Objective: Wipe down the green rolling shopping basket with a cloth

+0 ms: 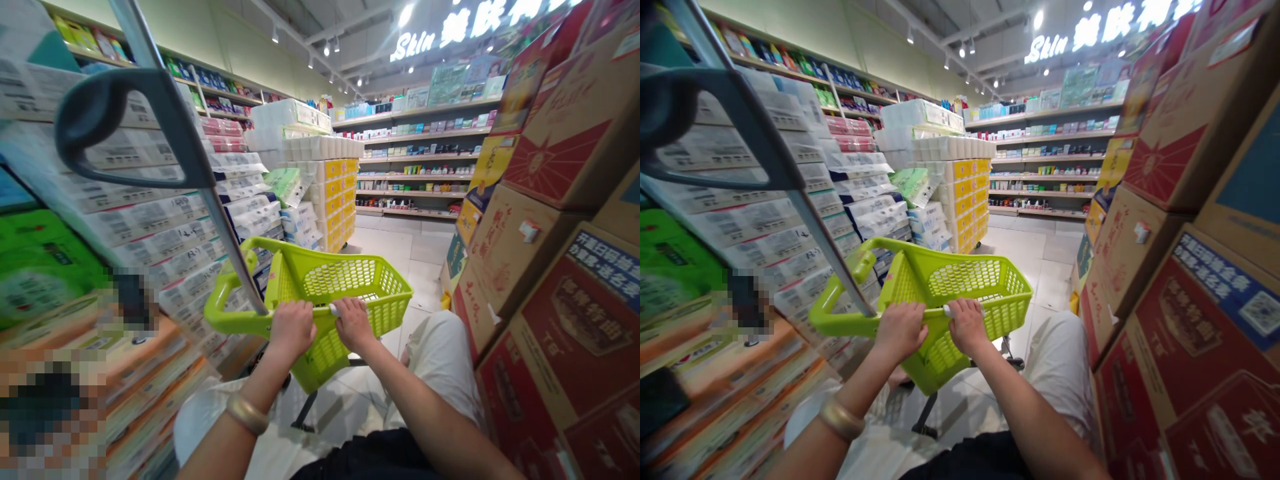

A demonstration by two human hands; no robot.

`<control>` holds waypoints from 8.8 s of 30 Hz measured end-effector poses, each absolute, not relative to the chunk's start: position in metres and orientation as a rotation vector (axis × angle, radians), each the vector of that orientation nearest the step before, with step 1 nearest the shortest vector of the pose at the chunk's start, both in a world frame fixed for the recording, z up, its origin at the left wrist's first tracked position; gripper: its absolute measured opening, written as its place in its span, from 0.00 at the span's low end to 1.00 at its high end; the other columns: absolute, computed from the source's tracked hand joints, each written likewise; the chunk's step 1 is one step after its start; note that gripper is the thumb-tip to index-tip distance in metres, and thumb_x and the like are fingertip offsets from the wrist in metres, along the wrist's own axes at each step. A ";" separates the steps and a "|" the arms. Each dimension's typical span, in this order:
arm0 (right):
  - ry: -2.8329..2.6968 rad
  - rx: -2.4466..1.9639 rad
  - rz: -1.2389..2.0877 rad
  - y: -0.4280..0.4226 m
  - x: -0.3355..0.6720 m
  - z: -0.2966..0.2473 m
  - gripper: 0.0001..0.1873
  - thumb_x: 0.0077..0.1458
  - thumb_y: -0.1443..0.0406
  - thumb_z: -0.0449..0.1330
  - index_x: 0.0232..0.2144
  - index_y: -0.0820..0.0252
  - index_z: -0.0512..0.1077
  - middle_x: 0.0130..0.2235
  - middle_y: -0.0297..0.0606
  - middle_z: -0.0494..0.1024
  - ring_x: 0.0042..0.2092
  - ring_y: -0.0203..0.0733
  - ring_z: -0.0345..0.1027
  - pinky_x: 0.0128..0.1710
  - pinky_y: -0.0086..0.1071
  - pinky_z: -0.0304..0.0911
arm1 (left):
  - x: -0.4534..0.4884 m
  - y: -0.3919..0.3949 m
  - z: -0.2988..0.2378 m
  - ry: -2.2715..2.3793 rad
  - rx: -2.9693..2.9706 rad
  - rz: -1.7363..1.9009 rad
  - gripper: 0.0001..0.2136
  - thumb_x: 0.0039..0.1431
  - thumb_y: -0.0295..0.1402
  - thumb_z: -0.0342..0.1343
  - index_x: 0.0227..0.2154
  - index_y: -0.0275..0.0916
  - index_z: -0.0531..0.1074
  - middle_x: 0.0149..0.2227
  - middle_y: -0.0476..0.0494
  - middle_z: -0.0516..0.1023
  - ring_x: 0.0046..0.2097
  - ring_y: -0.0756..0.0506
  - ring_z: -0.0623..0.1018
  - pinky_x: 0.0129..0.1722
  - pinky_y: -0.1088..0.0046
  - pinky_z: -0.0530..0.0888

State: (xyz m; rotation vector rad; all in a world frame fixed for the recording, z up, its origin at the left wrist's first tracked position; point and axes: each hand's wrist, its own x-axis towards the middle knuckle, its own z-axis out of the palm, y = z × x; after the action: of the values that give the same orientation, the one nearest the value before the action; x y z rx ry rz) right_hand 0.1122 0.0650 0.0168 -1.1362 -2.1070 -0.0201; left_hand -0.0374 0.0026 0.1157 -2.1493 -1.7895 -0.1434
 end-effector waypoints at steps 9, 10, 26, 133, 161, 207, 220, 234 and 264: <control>-1.795 -0.768 0.209 0.050 0.088 0.010 0.19 0.50 0.74 0.49 0.44 0.57 0.66 0.45 0.43 0.71 0.50 0.46 0.63 0.57 0.47 0.55 | -0.043 -0.003 0.113 -1.783 -2.108 -0.114 0.09 0.51 0.31 0.51 0.33 0.36 0.72 0.32 0.38 0.76 0.39 0.37 0.75 0.39 0.60 0.65; -1.815 -0.698 0.219 0.047 0.082 0.013 0.17 0.52 0.74 0.49 0.43 0.57 0.67 0.47 0.43 0.72 0.51 0.45 0.63 0.59 0.47 0.54 | -0.043 -0.003 0.113 -1.784 -2.110 -0.109 0.09 0.51 0.30 0.50 0.34 0.36 0.72 0.32 0.38 0.76 0.39 0.37 0.75 0.39 0.60 0.65; -1.722 -0.844 0.119 0.062 0.132 -0.010 0.13 0.57 0.72 0.53 0.40 0.55 0.75 0.47 0.43 0.74 0.53 0.45 0.64 0.57 0.49 0.58 | -0.046 0.001 0.110 -1.743 -2.153 -0.158 0.08 0.51 0.30 0.50 0.32 0.37 0.72 0.33 0.37 0.75 0.39 0.37 0.74 0.40 0.60 0.64; -2.036 -0.903 0.209 0.040 0.093 0.028 0.19 0.49 0.72 0.53 0.45 0.58 0.70 0.42 0.39 0.73 0.45 0.44 0.62 0.50 0.36 0.53 | -0.043 -0.011 0.101 -1.675 -2.093 -0.216 0.07 0.51 0.29 0.50 0.32 0.37 0.72 0.30 0.40 0.74 0.36 0.38 0.72 0.37 0.62 0.62; -1.844 -1.221 0.042 0.049 0.122 0.010 0.14 0.50 0.73 0.52 0.39 0.58 0.70 0.40 0.41 0.71 0.46 0.48 0.58 0.54 0.43 0.50 | -0.037 -0.014 0.100 -1.686 -2.071 -0.244 0.07 0.51 0.28 0.50 0.31 0.38 0.72 0.29 0.39 0.74 0.36 0.39 0.72 0.36 0.63 0.62; -2.094 -1.179 -0.048 0.046 0.127 0.009 0.19 0.51 0.71 0.55 0.46 0.55 0.70 0.43 0.39 0.74 0.46 0.45 0.62 0.53 0.38 0.52 | -0.013 0.003 0.035 -1.679 -2.175 -0.354 0.33 0.49 0.32 0.57 0.60 0.39 0.59 0.53 0.37 0.68 0.58 0.37 0.63 0.65 0.52 0.50; -1.748 -1.374 -0.088 0.053 0.206 -0.030 0.18 0.52 0.72 0.49 0.44 0.60 0.71 0.43 0.43 0.73 0.49 0.47 0.61 0.55 0.42 0.53 | -0.026 0.005 0.033 -1.709 -2.217 -0.412 0.33 0.49 0.33 0.56 0.60 0.40 0.59 0.54 0.39 0.67 0.59 0.38 0.62 0.66 0.54 0.47; -2.039 -1.152 -0.030 0.049 0.153 -0.004 0.22 0.52 0.72 0.53 0.50 0.55 0.69 0.47 0.39 0.74 0.51 0.44 0.61 0.56 0.38 0.50 | -0.026 0.009 0.031 -1.662 -2.234 -0.448 0.35 0.48 0.31 0.54 0.62 0.33 0.54 0.56 0.36 0.67 0.60 0.39 0.61 0.67 0.56 0.46; -1.801 -1.393 -0.116 0.060 0.204 -0.024 0.18 0.54 0.71 0.51 0.46 0.59 0.70 0.44 0.42 0.73 0.49 0.47 0.60 0.55 0.41 0.50 | -0.018 0.013 0.031 -1.714 -2.256 -0.480 0.30 0.50 0.31 0.53 0.58 0.35 0.58 0.56 0.37 0.67 0.60 0.38 0.61 0.67 0.56 0.45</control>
State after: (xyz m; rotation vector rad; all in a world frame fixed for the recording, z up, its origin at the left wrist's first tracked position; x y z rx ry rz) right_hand 0.2042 0.0598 -0.0244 -1.3934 -1.8011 -0.1162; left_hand -0.0176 0.0132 0.0312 -2.2564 -1.7136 -0.4802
